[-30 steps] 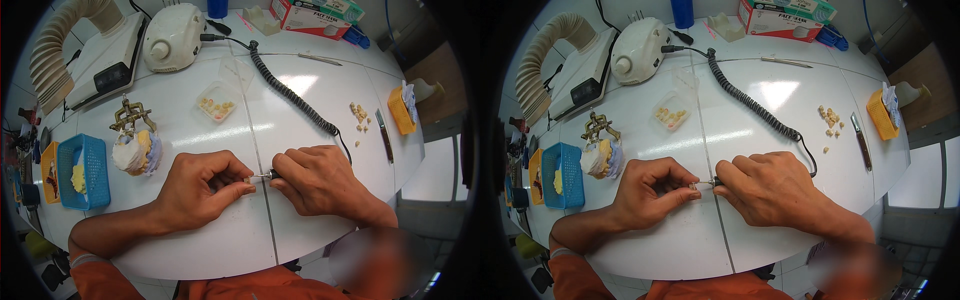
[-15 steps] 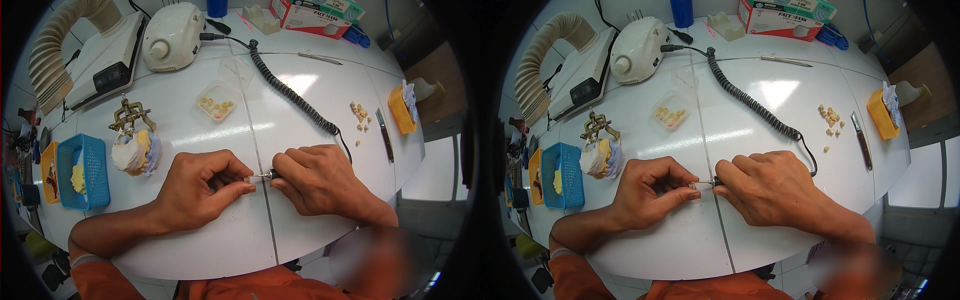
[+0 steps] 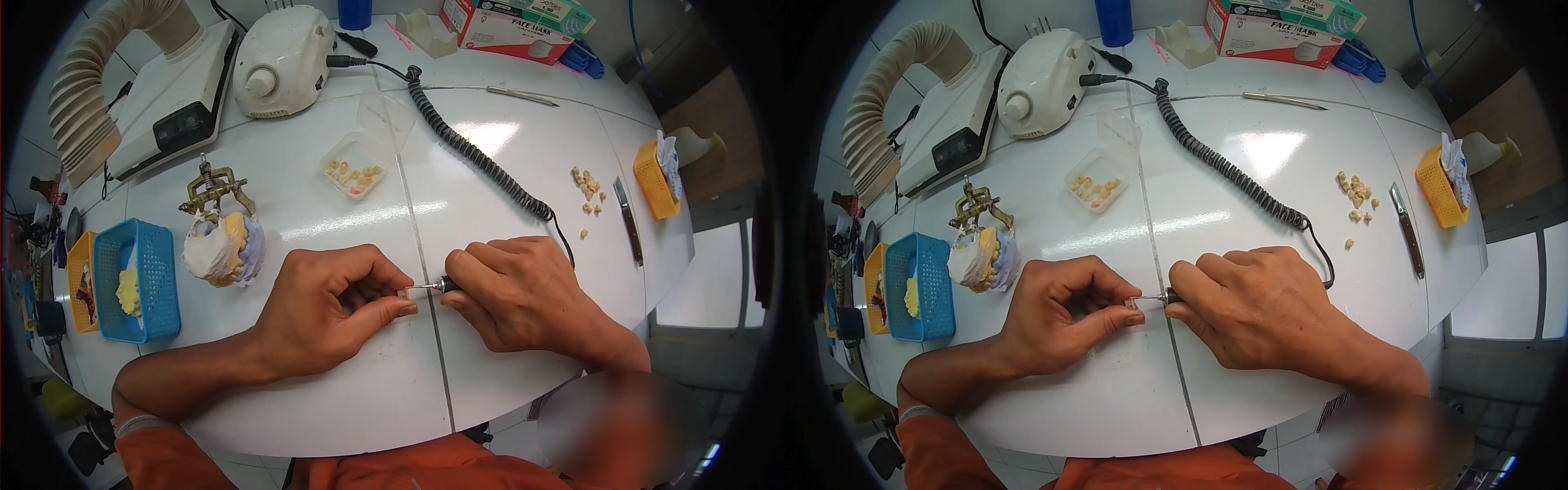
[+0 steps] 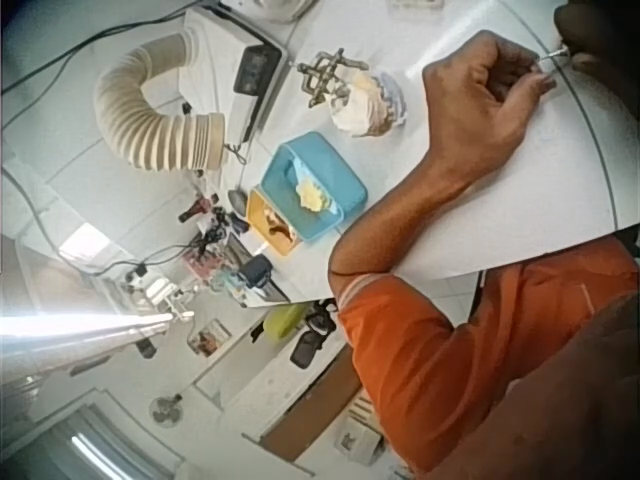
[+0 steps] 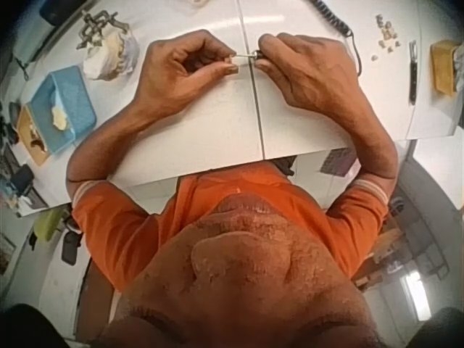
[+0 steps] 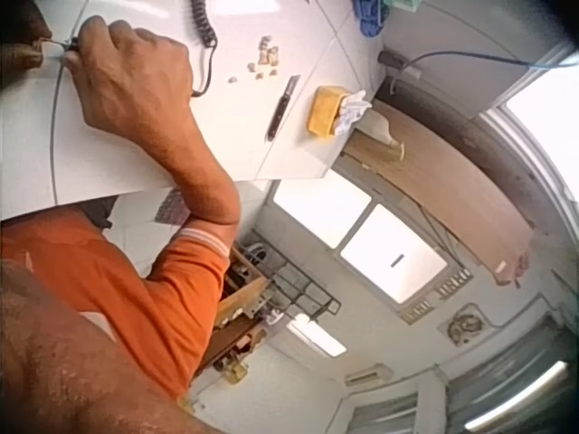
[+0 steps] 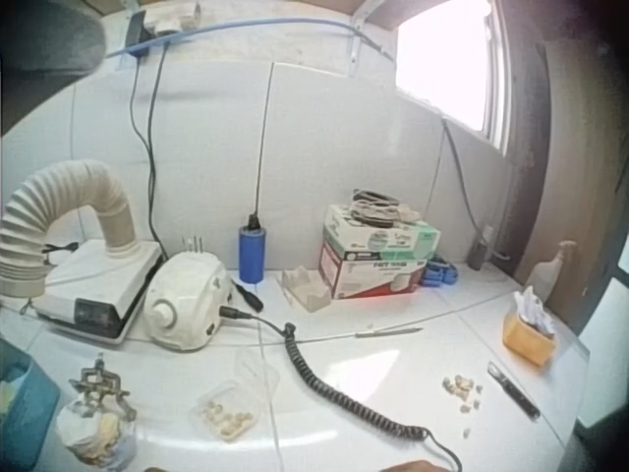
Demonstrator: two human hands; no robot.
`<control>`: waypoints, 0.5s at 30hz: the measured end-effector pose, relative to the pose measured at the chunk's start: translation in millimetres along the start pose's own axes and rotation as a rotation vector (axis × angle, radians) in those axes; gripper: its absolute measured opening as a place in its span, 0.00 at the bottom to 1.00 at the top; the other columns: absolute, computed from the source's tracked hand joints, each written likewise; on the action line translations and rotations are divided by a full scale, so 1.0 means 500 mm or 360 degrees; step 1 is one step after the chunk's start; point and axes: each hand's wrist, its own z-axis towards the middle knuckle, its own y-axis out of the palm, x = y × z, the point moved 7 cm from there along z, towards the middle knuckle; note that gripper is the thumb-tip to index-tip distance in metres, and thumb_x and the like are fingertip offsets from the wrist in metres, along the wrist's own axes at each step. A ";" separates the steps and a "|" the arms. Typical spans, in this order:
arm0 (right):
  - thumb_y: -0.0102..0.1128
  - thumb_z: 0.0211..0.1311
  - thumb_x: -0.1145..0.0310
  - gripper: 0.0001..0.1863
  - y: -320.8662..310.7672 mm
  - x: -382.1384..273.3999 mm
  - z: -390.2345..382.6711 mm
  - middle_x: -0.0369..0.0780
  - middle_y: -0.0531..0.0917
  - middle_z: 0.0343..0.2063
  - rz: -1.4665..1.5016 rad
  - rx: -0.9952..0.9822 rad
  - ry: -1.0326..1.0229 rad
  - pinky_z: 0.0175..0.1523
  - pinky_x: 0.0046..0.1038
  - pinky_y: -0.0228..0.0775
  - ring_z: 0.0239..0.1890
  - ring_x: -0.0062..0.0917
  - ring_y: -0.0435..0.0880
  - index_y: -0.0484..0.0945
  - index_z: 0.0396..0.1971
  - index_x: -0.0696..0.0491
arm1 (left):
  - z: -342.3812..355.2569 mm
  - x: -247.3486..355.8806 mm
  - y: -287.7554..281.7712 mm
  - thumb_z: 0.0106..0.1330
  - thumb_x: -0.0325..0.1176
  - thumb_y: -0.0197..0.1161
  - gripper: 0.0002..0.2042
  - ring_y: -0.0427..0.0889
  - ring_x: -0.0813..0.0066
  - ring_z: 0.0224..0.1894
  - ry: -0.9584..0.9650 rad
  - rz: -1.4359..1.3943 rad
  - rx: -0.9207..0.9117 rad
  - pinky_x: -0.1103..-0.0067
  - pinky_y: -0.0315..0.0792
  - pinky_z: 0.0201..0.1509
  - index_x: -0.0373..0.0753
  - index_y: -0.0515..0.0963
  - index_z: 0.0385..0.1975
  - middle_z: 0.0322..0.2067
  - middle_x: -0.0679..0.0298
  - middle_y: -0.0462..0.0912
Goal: The recorder is polishing a dental crown or prosthetic component using a handheld micromotor rotary tool at a laboratory bench.
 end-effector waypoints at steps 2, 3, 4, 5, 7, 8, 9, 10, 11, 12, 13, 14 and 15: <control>0.68 0.70 0.59 0.14 0.001 0.000 0.000 0.37 0.79 0.21 -0.0006 -0.0006 0.0003 0.27 0.36 0.74 0.24 0.33 0.85 0.76 0.33 0.52 | 0.000 -0.001 0.000 0.69 0.22 0.73 0.08 0.91 0.78 0.38 -0.0005 -0.0006 0.0001 0.84 0.83 0.41 0.26 0.85 0.43 0.36 0.57 0.92; 0.68 0.70 0.58 0.14 0.001 0.000 0.000 0.37 0.79 0.21 -0.0002 0.0006 -0.0001 0.27 0.36 0.74 0.23 0.33 0.85 0.76 0.32 0.52 | 0.000 -0.001 0.001 0.69 0.22 0.73 0.08 0.91 0.78 0.38 0.0000 -0.0003 0.0003 0.84 0.83 0.40 0.26 0.85 0.43 0.35 0.57 0.92; 0.68 0.70 0.58 0.15 0.000 -0.001 0.000 0.37 0.79 0.20 0.0003 0.0018 -0.0005 0.27 0.36 0.74 0.23 0.33 0.85 0.75 0.32 0.52 | 0.000 -0.001 0.001 0.69 0.22 0.73 0.08 0.91 0.78 0.38 0.0005 -0.0001 0.0004 0.84 0.83 0.40 0.26 0.85 0.43 0.35 0.57 0.92; 0.68 0.70 0.58 0.15 0.000 0.000 0.000 0.37 0.79 0.20 0.0003 0.0018 -0.0005 0.27 0.36 0.74 0.23 0.33 0.85 0.75 0.32 0.52 | 0.000 -0.001 0.000 0.69 0.22 0.73 0.08 0.91 0.78 0.38 0.0005 0.0000 0.0004 0.84 0.83 0.40 0.26 0.85 0.43 0.35 0.57 0.92; 0.68 0.71 0.58 0.15 0.001 0.000 0.000 0.37 0.78 0.20 -0.0002 0.0006 -0.0006 0.27 0.36 0.74 0.23 0.33 0.85 0.75 0.32 0.52 | 0.000 0.001 -0.001 0.68 0.22 0.74 0.07 0.91 0.79 0.37 0.0019 0.0026 0.0004 0.84 0.83 0.40 0.27 0.85 0.43 0.35 0.57 0.92; 0.68 0.71 0.58 0.15 0.000 0.000 0.000 0.37 0.78 0.20 -0.0003 0.0006 -0.0005 0.27 0.36 0.74 0.23 0.33 0.85 0.75 0.32 0.52 | 0.000 0.000 0.000 0.68 0.22 0.74 0.07 0.91 0.79 0.37 0.0019 0.0026 0.0003 0.84 0.83 0.40 0.27 0.85 0.43 0.35 0.57 0.92; 0.68 0.71 0.58 0.15 0.000 0.000 0.000 0.37 0.78 0.20 0.0001 0.0002 -0.0002 0.27 0.36 0.74 0.23 0.33 0.85 0.75 0.32 0.52 | 0.000 -0.002 0.000 0.68 0.22 0.74 0.07 0.91 0.79 0.37 0.0018 0.0016 0.0004 0.84 0.83 0.40 0.27 0.85 0.43 0.35 0.57 0.92; 0.68 0.71 0.58 0.15 0.000 0.000 0.000 0.37 0.78 0.20 0.0004 -0.0002 0.0001 0.27 0.36 0.74 0.23 0.33 0.85 0.75 0.32 0.52 | 0.000 -0.004 0.001 0.68 0.22 0.74 0.07 0.91 0.79 0.37 0.0017 0.0005 0.0006 0.84 0.83 0.40 0.27 0.85 0.43 0.35 0.57 0.92; 0.68 0.71 0.58 0.15 0.000 0.000 0.000 0.37 0.78 0.20 0.0004 -0.0001 0.0000 0.27 0.36 0.74 0.23 0.33 0.85 0.75 0.32 0.52 | 0.000 -0.002 0.000 0.68 0.22 0.74 0.07 0.91 0.79 0.37 0.0017 0.0007 0.0007 0.84 0.83 0.40 0.27 0.85 0.43 0.35 0.57 0.92; 0.68 0.71 0.58 0.15 0.000 0.000 0.000 0.37 0.79 0.20 0.0008 0.0001 -0.0001 0.27 0.36 0.74 0.23 0.34 0.85 0.75 0.32 0.52 | 0.001 0.000 0.000 0.68 0.22 0.74 0.07 0.91 0.79 0.37 0.0019 0.0016 0.0003 0.84 0.82 0.40 0.27 0.85 0.43 0.35 0.57 0.92; 0.68 0.71 0.58 0.15 0.000 0.000 0.000 0.37 0.79 0.20 0.0012 0.0003 -0.0001 0.27 0.37 0.74 0.23 0.34 0.85 0.75 0.32 0.52 | 0.001 0.002 0.000 0.69 0.22 0.74 0.08 0.91 0.79 0.37 0.0021 0.0026 0.0000 0.84 0.82 0.39 0.27 0.85 0.43 0.35 0.57 0.92; 0.68 0.71 0.58 0.15 -0.001 0.000 0.000 0.37 0.79 0.20 0.0013 0.0003 -0.0002 0.27 0.37 0.74 0.23 0.34 0.85 0.75 0.32 0.52 | 0.001 0.001 0.000 0.69 0.22 0.74 0.08 0.91 0.79 0.37 0.0020 0.0026 0.0000 0.84 0.82 0.39 0.27 0.85 0.43 0.35 0.57 0.92; 0.68 0.71 0.58 0.15 -0.001 0.000 0.000 0.37 0.79 0.20 0.0013 0.0000 -0.0003 0.27 0.37 0.74 0.23 0.34 0.86 0.75 0.32 0.52 | 0.000 0.000 -0.001 0.69 0.22 0.73 0.08 0.91 0.79 0.37 0.0015 0.0026 0.0002 0.84 0.82 0.40 0.27 0.85 0.43 0.35 0.57 0.92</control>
